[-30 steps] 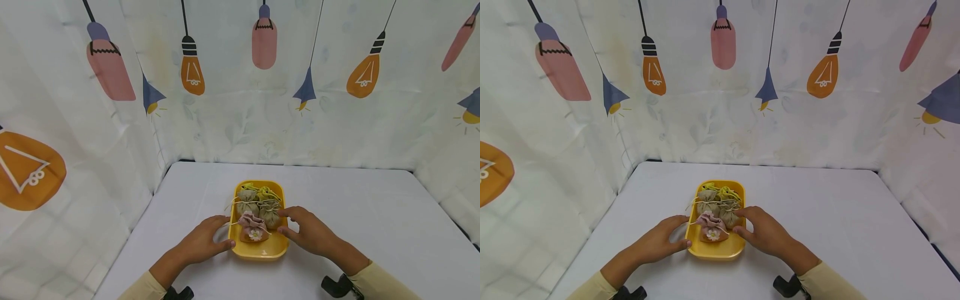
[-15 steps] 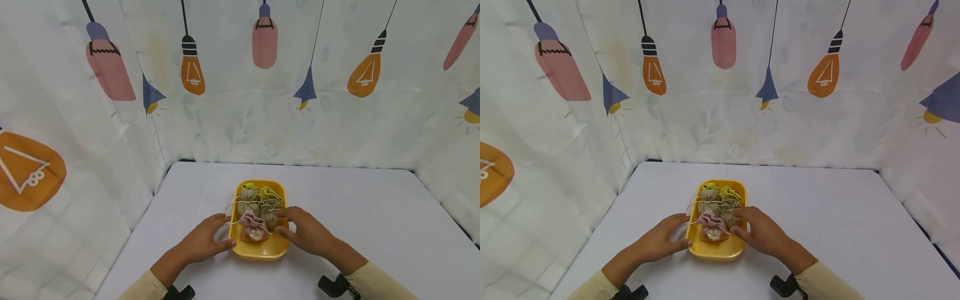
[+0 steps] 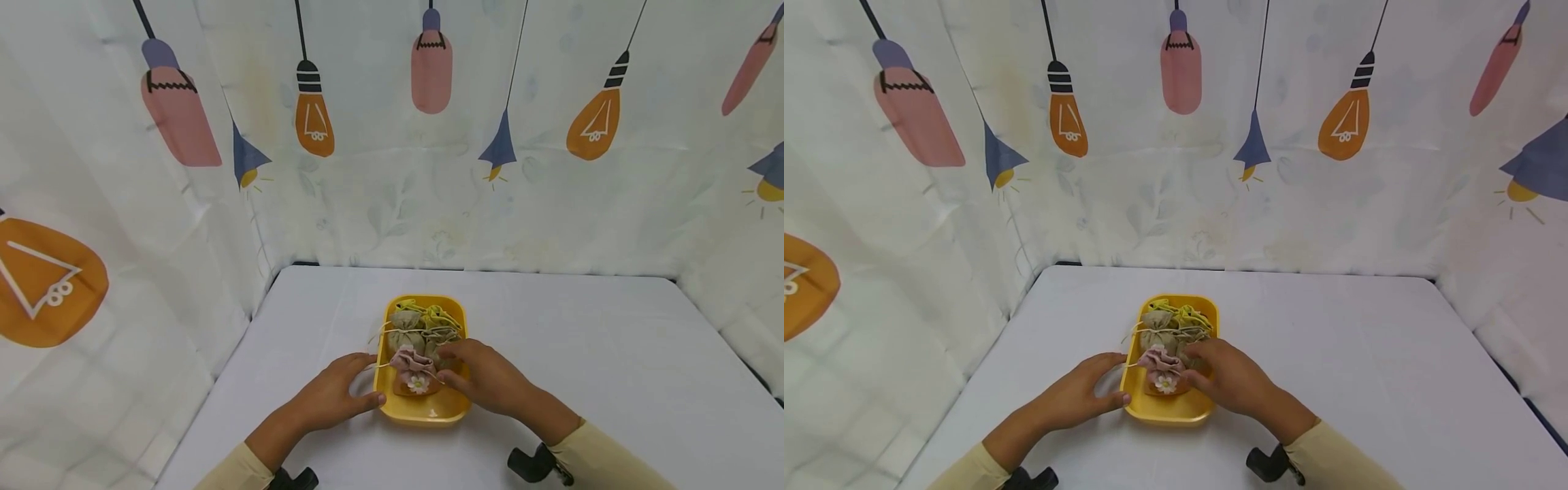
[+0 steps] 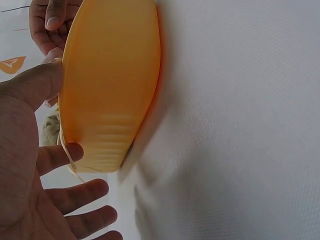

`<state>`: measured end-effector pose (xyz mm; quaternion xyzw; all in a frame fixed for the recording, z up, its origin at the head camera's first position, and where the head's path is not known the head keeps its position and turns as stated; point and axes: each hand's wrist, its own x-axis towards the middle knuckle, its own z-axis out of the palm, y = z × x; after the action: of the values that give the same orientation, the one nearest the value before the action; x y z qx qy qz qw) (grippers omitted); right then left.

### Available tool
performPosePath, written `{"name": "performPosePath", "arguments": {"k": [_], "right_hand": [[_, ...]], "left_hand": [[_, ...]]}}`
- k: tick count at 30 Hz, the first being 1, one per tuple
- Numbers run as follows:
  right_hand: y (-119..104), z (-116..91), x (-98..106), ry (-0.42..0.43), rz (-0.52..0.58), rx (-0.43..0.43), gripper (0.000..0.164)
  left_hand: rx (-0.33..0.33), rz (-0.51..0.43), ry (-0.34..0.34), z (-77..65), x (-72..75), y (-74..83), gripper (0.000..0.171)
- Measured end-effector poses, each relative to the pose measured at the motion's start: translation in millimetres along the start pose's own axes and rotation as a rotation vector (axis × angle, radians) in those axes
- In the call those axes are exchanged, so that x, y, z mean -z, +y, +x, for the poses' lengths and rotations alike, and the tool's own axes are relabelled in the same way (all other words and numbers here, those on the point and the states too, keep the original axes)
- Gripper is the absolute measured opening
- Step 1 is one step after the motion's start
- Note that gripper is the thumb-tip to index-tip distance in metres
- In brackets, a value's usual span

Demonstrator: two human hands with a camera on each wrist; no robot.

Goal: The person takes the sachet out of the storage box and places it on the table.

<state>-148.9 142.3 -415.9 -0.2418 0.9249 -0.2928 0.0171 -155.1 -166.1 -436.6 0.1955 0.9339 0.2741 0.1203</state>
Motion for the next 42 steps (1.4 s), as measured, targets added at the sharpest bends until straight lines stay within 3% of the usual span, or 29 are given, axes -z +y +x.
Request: {"name": "performPosePath", "arguments": {"k": [15, 36, 42], "right_hand": [[-7.3, 7.8, -7.0, 0.008, -0.003, 0.003, 0.036], [-11.3, 16.4, -14.0, 0.022, 0.02, 0.027, 0.007], [-12.3, 14.7, -10.1, 0.046, 0.067, 0.026, 0.007]], "left_hand": [[0.008, -0.025, 0.004, -2.1, -0.3, 1.5, 0.08], [-0.001, -0.026, -0.002, -2.0, -0.8, -0.5, 0.08], [0.004, -0.024, 0.004, -2.9, -1.6, -0.8, 0.079]]}}
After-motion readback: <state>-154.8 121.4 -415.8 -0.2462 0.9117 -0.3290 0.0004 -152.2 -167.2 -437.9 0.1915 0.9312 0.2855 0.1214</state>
